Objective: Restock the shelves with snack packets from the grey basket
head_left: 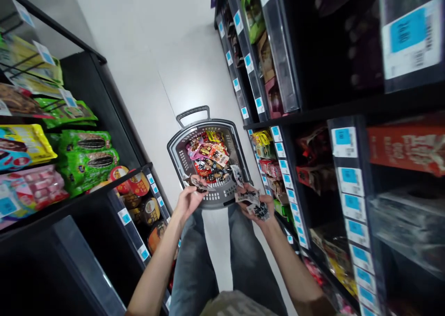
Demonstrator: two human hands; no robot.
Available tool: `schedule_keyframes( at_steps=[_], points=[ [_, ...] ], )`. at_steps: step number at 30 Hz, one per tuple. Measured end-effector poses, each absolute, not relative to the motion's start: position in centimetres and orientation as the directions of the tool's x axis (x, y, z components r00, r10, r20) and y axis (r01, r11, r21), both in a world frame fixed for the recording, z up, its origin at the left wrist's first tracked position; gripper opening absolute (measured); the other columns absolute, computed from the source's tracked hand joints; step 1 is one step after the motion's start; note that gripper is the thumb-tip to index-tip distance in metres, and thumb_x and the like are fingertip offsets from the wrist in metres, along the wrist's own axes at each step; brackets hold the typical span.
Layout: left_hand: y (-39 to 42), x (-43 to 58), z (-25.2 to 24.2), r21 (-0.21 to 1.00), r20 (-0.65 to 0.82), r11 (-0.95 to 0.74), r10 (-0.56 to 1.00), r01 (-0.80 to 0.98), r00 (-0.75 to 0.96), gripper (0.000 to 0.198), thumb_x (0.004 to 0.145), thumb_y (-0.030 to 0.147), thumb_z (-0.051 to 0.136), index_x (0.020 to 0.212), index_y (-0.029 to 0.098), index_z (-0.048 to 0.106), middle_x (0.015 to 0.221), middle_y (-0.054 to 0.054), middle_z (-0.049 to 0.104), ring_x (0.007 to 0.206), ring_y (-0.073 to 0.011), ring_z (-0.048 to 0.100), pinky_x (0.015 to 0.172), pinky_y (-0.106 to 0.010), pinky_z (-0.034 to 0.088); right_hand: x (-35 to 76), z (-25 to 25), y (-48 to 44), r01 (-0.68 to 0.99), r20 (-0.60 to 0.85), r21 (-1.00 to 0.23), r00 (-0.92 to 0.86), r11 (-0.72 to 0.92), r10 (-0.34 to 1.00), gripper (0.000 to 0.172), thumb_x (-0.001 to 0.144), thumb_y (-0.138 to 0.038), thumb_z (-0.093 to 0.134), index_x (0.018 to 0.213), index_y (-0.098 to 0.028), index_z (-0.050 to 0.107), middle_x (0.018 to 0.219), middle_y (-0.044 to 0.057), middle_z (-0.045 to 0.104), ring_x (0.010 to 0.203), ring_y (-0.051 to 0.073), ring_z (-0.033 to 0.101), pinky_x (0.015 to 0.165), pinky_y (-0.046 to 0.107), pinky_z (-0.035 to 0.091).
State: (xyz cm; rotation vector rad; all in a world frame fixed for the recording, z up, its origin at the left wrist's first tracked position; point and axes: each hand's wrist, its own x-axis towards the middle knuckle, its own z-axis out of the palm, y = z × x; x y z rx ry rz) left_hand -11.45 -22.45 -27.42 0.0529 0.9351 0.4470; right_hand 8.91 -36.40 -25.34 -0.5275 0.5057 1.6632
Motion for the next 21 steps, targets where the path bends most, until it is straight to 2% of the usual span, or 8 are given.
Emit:
schedule_keyframes(
  at_steps=[3,6,8,10,12,14,16,21],
  points=[
    [-22.7,-10.1,-25.7,0.207,-0.751,0.873,0.431,-0.442,0.5,0.025,0.064,0.022,0.065,0.088,0.019,0.058,0.083,-0.002,0.06,0.08,-0.0151,0.059,0.074,-0.029,0.052,7.9,-23.8,-36.3,-0.987,-0.368,0.145,0.01,0.068,0.93,0.033,0.074,-0.039,0.065,0.103,-0.024,0.061,0.092,-0.001,0.062,0.038,0.0,0.035,0.027,0.008,0.023],
    [-23.1,-9.0,-24.4,0.185,-0.734,0.857,0.446,-0.48,0.513,0.024,0.064,0.021,0.066,0.086,0.019,0.058,0.081,-0.001,0.06,0.081,-0.0153,0.059,0.078,-0.03,0.053,7.2,-21.8,-36.4,-0.981,-0.239,0.115,0.125,0.156,0.963,0.033,0.074,-0.047,0.068,0.095,-0.023,0.061,0.08,-0.005,0.059,0.032,-0.003,0.027,0.027,0.008,0.022],
    [-23.4,-8.5,-23.7,0.186,-0.728,0.869,0.436,-0.459,0.53,0.024,0.063,0.02,0.066,0.086,0.019,0.058,0.082,-0.001,0.061,0.082,-0.0152,0.06,0.083,-0.031,0.053,7.7,-20.0,-36.3,-0.991,-0.312,-0.01,0.129,0.132,0.941,0.035,0.072,-0.05,0.072,0.092,-0.024,0.061,0.078,-0.004,0.058,0.037,0.0,0.035,0.028,0.009,0.024],
    [-23.5,-8.1,-23.3,0.21,-0.73,0.891,0.416,-0.402,0.542,0.024,0.063,0.019,0.067,0.084,0.019,0.058,0.083,-0.002,0.063,0.082,-0.0158,0.06,0.084,-0.033,0.053,8.9,-17.7,-36.1,-0.976,-0.429,-0.215,0.069,-0.027,0.901,0.038,0.07,-0.05,0.076,0.095,-0.024,0.064,0.084,0.0,0.061,0.048,0.006,0.047,0.034,0.013,0.033],
    [-23.6,-7.8,-22.9,0.235,-0.738,0.91,0.396,-0.341,0.546,0.024,0.062,0.019,0.068,0.083,0.019,0.058,0.083,-0.003,0.064,0.081,-0.0164,0.061,0.082,-0.033,0.054,10.5,-15.6,-35.9,-0.842,-0.514,-0.473,0.024,-0.26,0.858,0.041,0.07,-0.042,0.079,0.104,-0.023,0.067,0.094,0.003,0.063,0.065,0.012,0.057,0.049,0.02,0.046],
    [-23.6,-7.7,-22.5,0.245,-0.745,0.922,0.378,-0.301,0.55,0.025,0.06,0.019,0.069,0.083,0.019,0.058,0.082,-0.003,0.064,0.08,-0.0163,0.061,0.08,-0.032,0.054,12.0,-14.1,-36.0,-0.632,-0.543,-0.665,0.045,-0.397,0.839,0.043,0.071,-0.037,0.08,0.11,-0.022,0.069,0.101,0.005,0.063,0.078,0.015,0.059,0.065,0.024,0.049],
    [-23.6,-7.7,-22.1,0.249,-0.757,0.929,0.363,-0.275,0.543,0.026,0.059,0.019,0.07,0.083,0.019,0.059,0.081,-0.002,0.064,0.078,-0.0163,0.062,0.078,-0.031,0.055,12.9,-13.3,-36.3,-0.545,-0.548,-0.723,0.077,-0.425,0.833,0.042,0.072,-0.038,0.079,0.11,-0.023,0.069,0.1,0.004,0.063,0.081,0.016,0.059,0.069,0.025,0.048],
    [-23.8,-8.2,-21.6,0.289,-0.84,0.928,0.364,-0.235,0.403,0.03,0.054,0.017,0.072,0.082,0.02,0.061,0.08,-0.002,0.064,0.079,-0.0184,0.064,0.079,-0.034,0.058,14.2,-11.7,-39.3,-0.649,-0.631,-0.656,0.192,-0.385,0.752,0.048,0.059,-0.05,0.081,0.1,-0.027,0.071,0.096,0.004,0.066,0.079,0.022,0.061,0.066,0.032,0.05]
  ],
)
